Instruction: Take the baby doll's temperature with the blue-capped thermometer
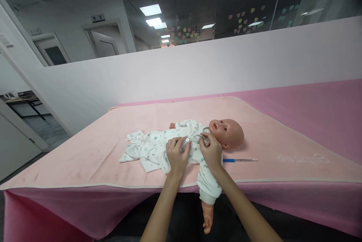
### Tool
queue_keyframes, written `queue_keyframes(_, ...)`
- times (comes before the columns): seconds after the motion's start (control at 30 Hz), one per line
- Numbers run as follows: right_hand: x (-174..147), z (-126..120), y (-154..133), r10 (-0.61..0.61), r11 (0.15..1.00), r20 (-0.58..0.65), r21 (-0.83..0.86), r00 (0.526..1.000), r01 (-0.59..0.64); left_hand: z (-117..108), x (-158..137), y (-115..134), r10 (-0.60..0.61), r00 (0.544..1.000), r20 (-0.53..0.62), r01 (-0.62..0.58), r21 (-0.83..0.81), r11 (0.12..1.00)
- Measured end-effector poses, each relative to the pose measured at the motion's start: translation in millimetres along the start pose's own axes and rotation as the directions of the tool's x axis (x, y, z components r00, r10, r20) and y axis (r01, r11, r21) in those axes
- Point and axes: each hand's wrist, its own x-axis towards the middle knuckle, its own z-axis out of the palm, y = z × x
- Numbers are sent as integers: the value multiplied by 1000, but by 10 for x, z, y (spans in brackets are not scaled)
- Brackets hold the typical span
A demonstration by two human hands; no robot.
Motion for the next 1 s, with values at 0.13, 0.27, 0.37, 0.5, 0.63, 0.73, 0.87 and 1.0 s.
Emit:
queue_keyframes(0.13,1,3,7,-2,1000,-7,3,1000,2,0,0,-6,-8,1000,9,8,-12,1000)
queue_keyframes(0.27,4,-4,1,5,1000,5,-5,1000,-5,0,1,-5,-12,1000,11,12,-8,1000)
queue_keyframes(0.37,5,-7,-1,3,1000,3,-6,1000,-3,-2,0,0,-11,1000,9,11,-13,1000)
queue_keyframes(0.5,2,-3,4,-2,1000,0,-1,1000,2,-5,-1,7,-16,1000,9,16,-22,1000)
queue_keyframes(0.63,-2,-4,3,5,1000,9,-1,1000,-5,-3,1,3,-14,1000,12,14,-21,1000)
queue_keyframes(0.73,-7,-11,-2,6,1000,7,1,1000,-6,-5,-3,-2,-17,1000,10,17,-25,1000)
queue_keyframes(0.87,-12,-25,-13,20,1000,17,14,1000,-20,-16,-9,0,-24,1000,7,25,-39,999)
queue_keyframes(1.0,-5,-44,-29,25,999,31,37,999,-27,-25,-12,7,-29,1000,3,29,-44,999)
